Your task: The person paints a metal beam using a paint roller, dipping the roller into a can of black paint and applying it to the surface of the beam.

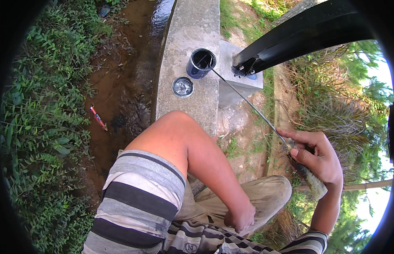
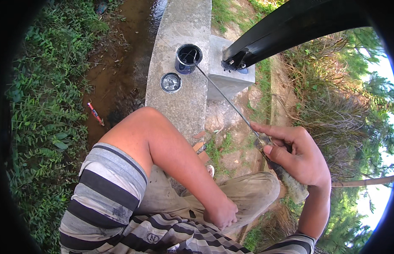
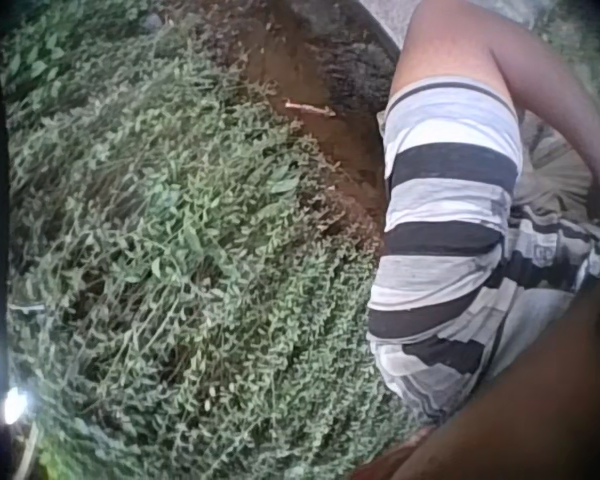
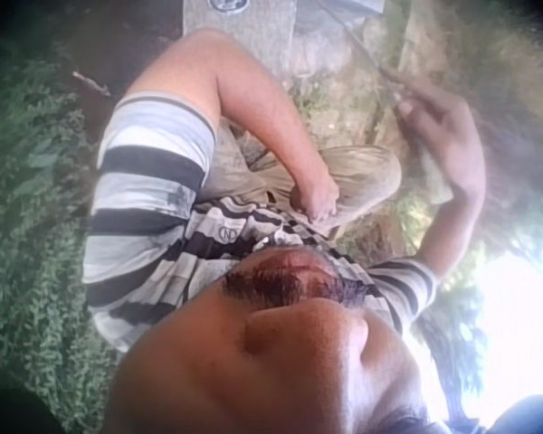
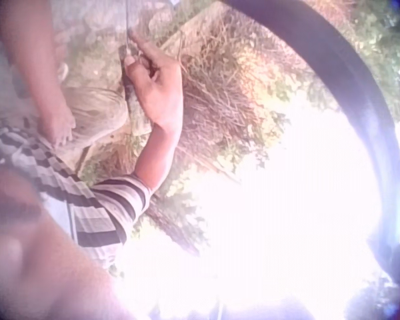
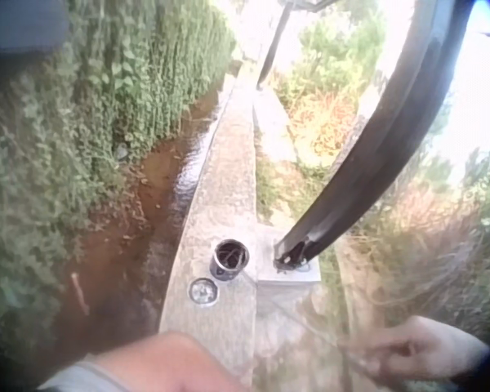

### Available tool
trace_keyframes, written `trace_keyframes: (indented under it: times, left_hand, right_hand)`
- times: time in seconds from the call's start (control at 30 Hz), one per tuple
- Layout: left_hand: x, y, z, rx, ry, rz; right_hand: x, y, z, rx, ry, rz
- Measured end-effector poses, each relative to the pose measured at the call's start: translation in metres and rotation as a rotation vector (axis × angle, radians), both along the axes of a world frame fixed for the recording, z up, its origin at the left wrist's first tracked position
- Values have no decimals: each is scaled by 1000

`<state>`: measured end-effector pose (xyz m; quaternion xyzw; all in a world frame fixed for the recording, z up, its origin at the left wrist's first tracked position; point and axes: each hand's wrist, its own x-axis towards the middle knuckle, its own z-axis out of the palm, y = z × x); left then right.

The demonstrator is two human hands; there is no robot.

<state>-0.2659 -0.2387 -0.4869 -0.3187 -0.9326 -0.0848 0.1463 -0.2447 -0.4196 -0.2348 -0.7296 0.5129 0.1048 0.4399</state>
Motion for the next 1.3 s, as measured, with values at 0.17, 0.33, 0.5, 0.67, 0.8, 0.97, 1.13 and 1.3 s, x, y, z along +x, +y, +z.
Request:
trace_keyframes:
  times: [0.17,0.33,0.5,0.67,0.8,0.97,1.13,1.3]
  left_hand:
    - [10,-3,-2,26,-1,32]
    - [1,2,-9,39,20,33]
    - [26,-12,17,39,-58,-4]
    - [33,-16,20,76,-65,-17]
    - [36,-16,19,84,-57,-10]
    - [37,-17,16,88,-53,-12]
    - [34,-16,16,137,-26,-23]
    - [34,-14,6,164,-7,3]
  right_hand:
    - [-1,0,-10,-55,16,66]
    - [1,-3,-22,-106,-6,91]
    - [19,2,-46,-86,-12,53]
    - [35,19,-71,-253,33,214]
    - [42,24,-67,-241,44,185]
    - [38,28,-67,-230,53,164]
    - [36,9,-96,-272,-59,181]
    - [43,-36,-76,-37,-63,127]
